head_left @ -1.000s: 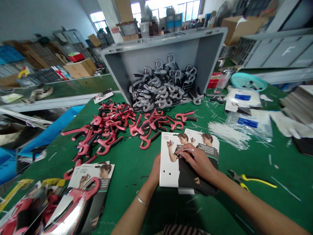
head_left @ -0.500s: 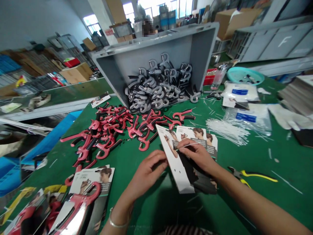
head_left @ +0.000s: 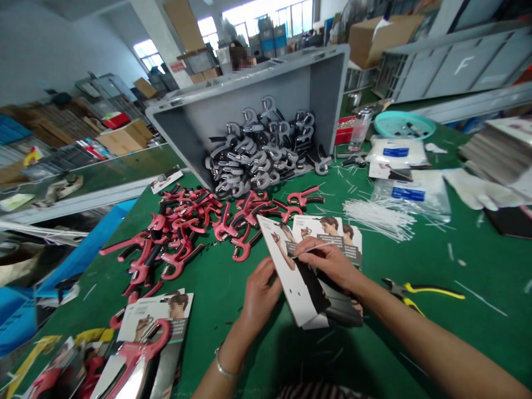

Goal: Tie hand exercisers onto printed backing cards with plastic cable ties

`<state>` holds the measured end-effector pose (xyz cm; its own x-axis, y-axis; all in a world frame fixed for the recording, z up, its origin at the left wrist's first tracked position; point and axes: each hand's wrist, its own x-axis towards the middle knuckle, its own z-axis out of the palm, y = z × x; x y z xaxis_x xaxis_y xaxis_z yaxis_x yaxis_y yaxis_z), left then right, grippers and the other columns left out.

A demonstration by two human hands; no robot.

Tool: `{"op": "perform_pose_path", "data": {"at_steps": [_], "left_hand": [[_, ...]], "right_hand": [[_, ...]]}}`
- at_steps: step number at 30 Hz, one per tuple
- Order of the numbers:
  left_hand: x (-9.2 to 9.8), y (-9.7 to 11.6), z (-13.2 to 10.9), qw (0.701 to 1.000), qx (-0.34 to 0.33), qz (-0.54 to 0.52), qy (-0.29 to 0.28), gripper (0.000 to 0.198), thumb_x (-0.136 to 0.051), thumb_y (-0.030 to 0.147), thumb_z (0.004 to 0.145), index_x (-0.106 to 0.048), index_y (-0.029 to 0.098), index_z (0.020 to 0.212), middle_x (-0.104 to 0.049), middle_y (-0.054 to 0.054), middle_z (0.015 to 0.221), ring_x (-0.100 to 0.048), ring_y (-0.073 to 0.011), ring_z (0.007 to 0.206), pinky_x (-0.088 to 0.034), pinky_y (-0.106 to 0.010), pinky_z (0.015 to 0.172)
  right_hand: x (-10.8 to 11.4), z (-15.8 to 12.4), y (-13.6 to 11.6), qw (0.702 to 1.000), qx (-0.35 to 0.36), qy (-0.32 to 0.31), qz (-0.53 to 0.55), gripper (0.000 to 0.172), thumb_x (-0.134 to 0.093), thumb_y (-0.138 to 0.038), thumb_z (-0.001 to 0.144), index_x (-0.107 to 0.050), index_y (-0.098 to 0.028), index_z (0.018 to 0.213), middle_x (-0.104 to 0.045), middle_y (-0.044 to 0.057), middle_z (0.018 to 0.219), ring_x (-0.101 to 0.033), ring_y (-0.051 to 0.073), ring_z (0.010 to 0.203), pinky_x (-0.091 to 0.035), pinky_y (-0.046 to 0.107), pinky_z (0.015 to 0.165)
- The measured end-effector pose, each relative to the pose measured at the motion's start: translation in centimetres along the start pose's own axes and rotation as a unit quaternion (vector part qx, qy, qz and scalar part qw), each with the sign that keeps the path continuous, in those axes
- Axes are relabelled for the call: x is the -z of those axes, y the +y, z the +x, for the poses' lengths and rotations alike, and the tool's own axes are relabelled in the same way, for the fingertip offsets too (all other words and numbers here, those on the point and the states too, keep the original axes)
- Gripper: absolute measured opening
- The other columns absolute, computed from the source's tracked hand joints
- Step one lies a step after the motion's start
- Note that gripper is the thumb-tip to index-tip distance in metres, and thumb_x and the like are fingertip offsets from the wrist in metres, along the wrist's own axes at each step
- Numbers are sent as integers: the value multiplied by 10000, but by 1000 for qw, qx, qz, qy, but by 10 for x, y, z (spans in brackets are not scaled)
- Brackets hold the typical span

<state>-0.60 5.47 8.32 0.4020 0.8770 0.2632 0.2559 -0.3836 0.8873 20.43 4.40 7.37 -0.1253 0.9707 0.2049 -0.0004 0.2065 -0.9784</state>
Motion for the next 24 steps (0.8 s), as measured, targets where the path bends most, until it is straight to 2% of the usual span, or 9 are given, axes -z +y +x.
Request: {"op": "perform_pose_path", "data": {"at_steps": [3, 5, 10, 13, 16, 20, 24], "left_hand": [[3, 4, -2, 994, -77, 73, -7, 212, -578, 144, 895, -701, 215, 1053, -718, -64, 1074, -656, -212, 1042, -496, -321, 916], [1, 4, -2, 991, -95, 93, 6, 222, -570, 124, 898, -684, 212, 1066, -711, -63, 1058, -654, -203, 1019, -492, -313, 902], [-10, 5, -2, 994, -69, 68, 42, 180, -570, 142, 902, -670, 198, 1041, -677, -62, 1045, -636, -199, 963, -487, -302, 841], [-11, 11, -1, 997, -36, 49, 45, 151, -577, 172, 905, -683, 200, 1009, -671, -56, 1029, -633, -197, 942, -485, -301, 832], [-10, 17, 0, 996, -16, 48, 77, 138, -584, 185, 901, -701, 205, 971, -664, -54, 1024, -627, -202, 968, -478, -310, 862], [-8, 17, 3, 995, -31, 61, 80, 144, -595, 169, 890, -708, 204, 973, -653, -53, 1023, -619, -201, 978, -472, -306, 859], [-4, 15, 7, 990, -76, 88, 74, 202, -610, 114, 859, -704, 207, 1012, -652, -46, 967, -620, -196, 936, -480, -289, 808]], "right_hand": [[1, -1, -1, 1000, 9, -1, -3, 168, -653, -384, 904, -703, -228, 940, -680, 38, 982, -625, 207, 977, -457, 372, 930], [0, -3, -4, 1000, 15, -4, -7, 167, -639, -379, 915, -699, -228, 954, -676, 40, 993, -622, 205, 988, -458, 362, 927], [-4, -9, -12, 999, 32, 2, -24, 147, -582, -339, 951, -659, -228, 1009, -646, 51, 1026, -605, 205, 994, -464, 351, 902], [-5, -11, -13, 997, 49, 11, -60, 119, -565, -313, 955, -643, -228, 983, -631, 45, 974, -596, 202, 946, -464, 343, 864], [-6, -11, -14, 992, 70, 20, -101, 131, -524, -271, 969, -648, -229, 966, -626, 40, 927, -591, 198, 905, -458, 342, 838], [-7, -11, -14, 984, 96, 14, -146, 220, -457, -229, 996, -674, -242, 1031, -640, 46, 974, -603, 198, 943, -458, 356, 869], [-8, -10, -11, 976, 121, 24, -179, 195, -544, -238, 971, -666, -253, 1122, -639, 57, 1092, -589, 206, 1073, -442, 371, 965]]}}
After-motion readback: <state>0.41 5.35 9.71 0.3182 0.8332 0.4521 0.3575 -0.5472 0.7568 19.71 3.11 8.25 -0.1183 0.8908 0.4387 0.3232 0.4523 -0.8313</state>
